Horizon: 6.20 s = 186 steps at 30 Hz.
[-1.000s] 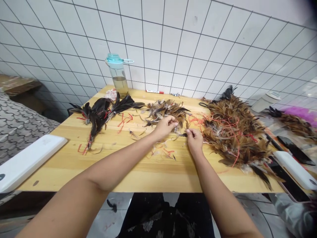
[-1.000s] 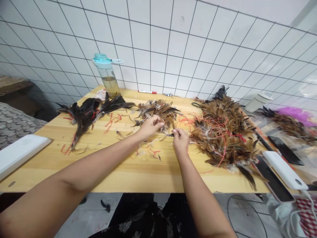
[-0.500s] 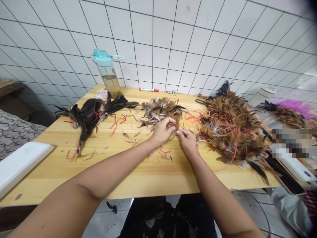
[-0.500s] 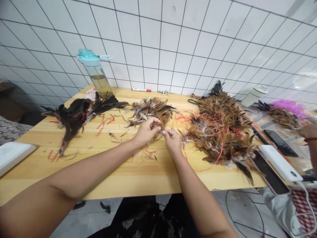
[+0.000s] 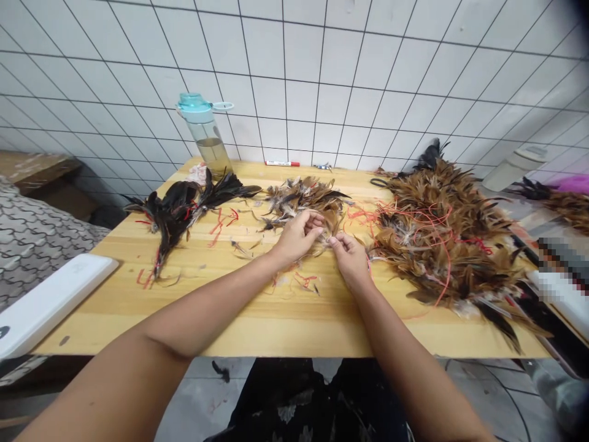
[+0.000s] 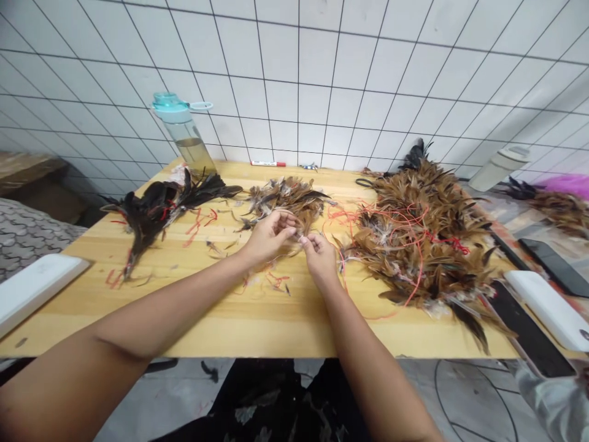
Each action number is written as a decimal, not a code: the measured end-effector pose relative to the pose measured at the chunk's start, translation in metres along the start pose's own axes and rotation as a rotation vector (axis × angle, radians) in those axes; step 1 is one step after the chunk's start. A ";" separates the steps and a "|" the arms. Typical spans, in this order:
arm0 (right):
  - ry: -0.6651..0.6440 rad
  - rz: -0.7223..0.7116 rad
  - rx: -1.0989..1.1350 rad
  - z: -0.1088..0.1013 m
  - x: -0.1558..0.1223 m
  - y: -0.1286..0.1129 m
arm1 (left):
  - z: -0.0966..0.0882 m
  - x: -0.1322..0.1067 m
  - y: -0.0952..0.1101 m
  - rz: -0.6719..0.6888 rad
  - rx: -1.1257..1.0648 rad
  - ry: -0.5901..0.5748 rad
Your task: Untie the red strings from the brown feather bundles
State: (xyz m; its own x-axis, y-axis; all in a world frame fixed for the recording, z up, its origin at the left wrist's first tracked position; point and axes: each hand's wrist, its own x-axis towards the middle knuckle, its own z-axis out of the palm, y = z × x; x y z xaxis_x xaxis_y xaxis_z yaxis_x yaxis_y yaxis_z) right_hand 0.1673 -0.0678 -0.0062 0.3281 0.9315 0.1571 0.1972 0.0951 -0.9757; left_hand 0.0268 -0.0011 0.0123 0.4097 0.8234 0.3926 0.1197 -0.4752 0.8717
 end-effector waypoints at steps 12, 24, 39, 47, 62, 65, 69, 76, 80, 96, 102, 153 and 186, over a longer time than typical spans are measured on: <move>0.138 0.012 0.083 -0.023 0.000 -0.006 | 0.008 -0.007 0.000 0.210 0.791 -0.290; 0.150 -0.083 -0.183 -0.023 0.005 0.006 | 0.002 -0.007 -0.001 0.276 0.762 -0.235; -0.079 -0.239 -0.683 -0.014 -0.009 -0.006 | -0.020 -0.031 0.026 0.448 0.815 -0.245; -0.137 -0.251 -0.585 -0.010 -0.011 -0.004 | -0.021 -0.032 0.033 0.457 0.848 -0.267; -0.205 -0.081 -0.213 -0.008 -0.013 -0.008 | -0.020 -0.031 0.035 0.463 0.780 -0.214; -0.166 0.024 -0.105 -0.015 -0.016 -0.012 | -0.025 -0.030 0.035 0.446 0.776 -0.074; -0.092 0.088 0.038 -0.026 -0.020 -0.022 | -0.024 -0.031 0.031 0.379 0.842 -0.172; -0.113 0.153 0.128 -0.039 -0.025 -0.035 | 0.001 -0.032 0.012 0.297 0.945 -0.348; -0.098 0.167 0.121 -0.043 -0.028 -0.036 | 0.010 -0.032 0.003 0.281 0.982 -0.370; -0.071 0.033 -0.147 -0.030 -0.022 -0.026 | 0.017 -0.030 0.027 -0.389 -0.451 -0.020; -0.054 -0.003 -0.167 -0.020 -0.011 -0.012 | 0.019 -0.033 0.015 -0.382 -0.593 0.093; 0.100 -0.047 -0.226 -0.026 0.003 -0.004 | -0.007 -0.024 -0.004 -0.044 0.185 0.017; -0.004 -0.301 -0.570 -0.033 -0.004 0.004 | 0.000 -0.013 0.008 0.282 0.568 -0.266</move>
State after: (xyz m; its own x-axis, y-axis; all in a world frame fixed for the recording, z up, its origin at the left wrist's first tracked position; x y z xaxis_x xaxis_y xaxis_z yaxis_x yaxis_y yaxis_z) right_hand 0.1976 -0.0823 -0.0058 0.1788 0.8946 0.4095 0.7401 0.1520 -0.6551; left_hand 0.0222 -0.0161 0.0141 0.6945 0.5746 0.4331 0.4016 -0.8090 0.4293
